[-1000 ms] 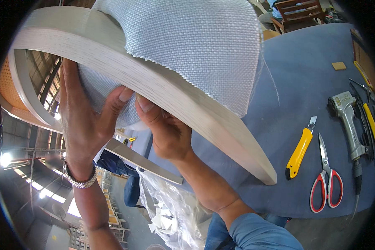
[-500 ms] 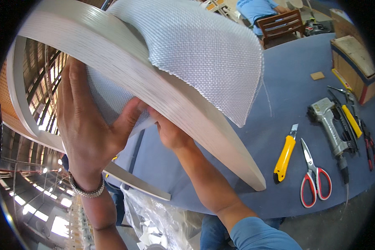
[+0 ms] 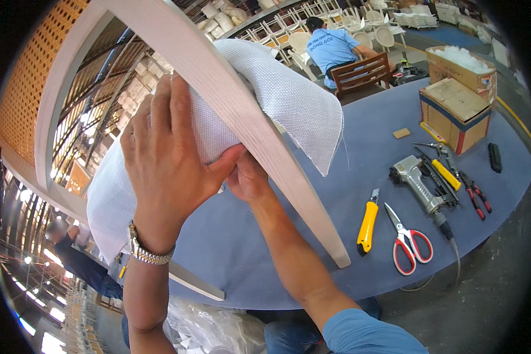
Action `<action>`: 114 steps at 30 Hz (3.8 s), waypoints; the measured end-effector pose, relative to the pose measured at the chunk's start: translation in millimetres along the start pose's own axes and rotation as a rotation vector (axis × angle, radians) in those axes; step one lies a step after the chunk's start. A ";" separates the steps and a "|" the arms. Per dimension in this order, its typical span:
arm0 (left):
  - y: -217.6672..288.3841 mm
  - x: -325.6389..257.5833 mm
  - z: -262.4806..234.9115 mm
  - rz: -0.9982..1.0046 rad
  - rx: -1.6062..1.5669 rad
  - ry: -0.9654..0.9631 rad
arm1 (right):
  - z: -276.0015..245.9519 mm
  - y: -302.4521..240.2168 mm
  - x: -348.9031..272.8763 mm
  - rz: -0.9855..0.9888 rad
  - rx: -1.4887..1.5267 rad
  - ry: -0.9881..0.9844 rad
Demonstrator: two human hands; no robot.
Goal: The person covers a wooden chair frame with white fabric, smoothing and stretching it over the seat. They use a pneumatic staple gun to secure the fabric to the underside of the chair and scissors to trim excess material. The person repeatedly repositions the chair to access different sides while stapling and trimming.
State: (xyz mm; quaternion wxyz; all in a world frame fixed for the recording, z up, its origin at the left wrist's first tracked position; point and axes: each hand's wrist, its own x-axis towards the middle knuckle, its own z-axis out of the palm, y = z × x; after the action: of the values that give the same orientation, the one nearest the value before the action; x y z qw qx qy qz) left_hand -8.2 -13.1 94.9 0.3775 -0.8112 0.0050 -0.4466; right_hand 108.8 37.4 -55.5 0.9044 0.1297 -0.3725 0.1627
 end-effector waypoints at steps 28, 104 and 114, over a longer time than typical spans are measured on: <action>1.9 -12.6 21.4 -0.151 -0.070 0.288 | 134.9 -116.0 -39.2 -0.086 -2.280 -0.273; 14.4 -12.5 24.7 0.019 0.126 0.167 | 105.6 -40.8 -117.8 0.222 1.311 0.116; 11.0 -13.2 32.5 -0.012 0.172 0.154 | 93.4 -49.3 -115.3 0.313 1.230 0.049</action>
State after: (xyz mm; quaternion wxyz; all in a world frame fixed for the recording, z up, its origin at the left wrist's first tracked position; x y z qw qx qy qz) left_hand 11.2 3.4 68.4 0.4413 -0.7392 -0.0092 -0.5087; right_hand -8.1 -63.7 -79.3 0.6382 0.5658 -0.2044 0.4804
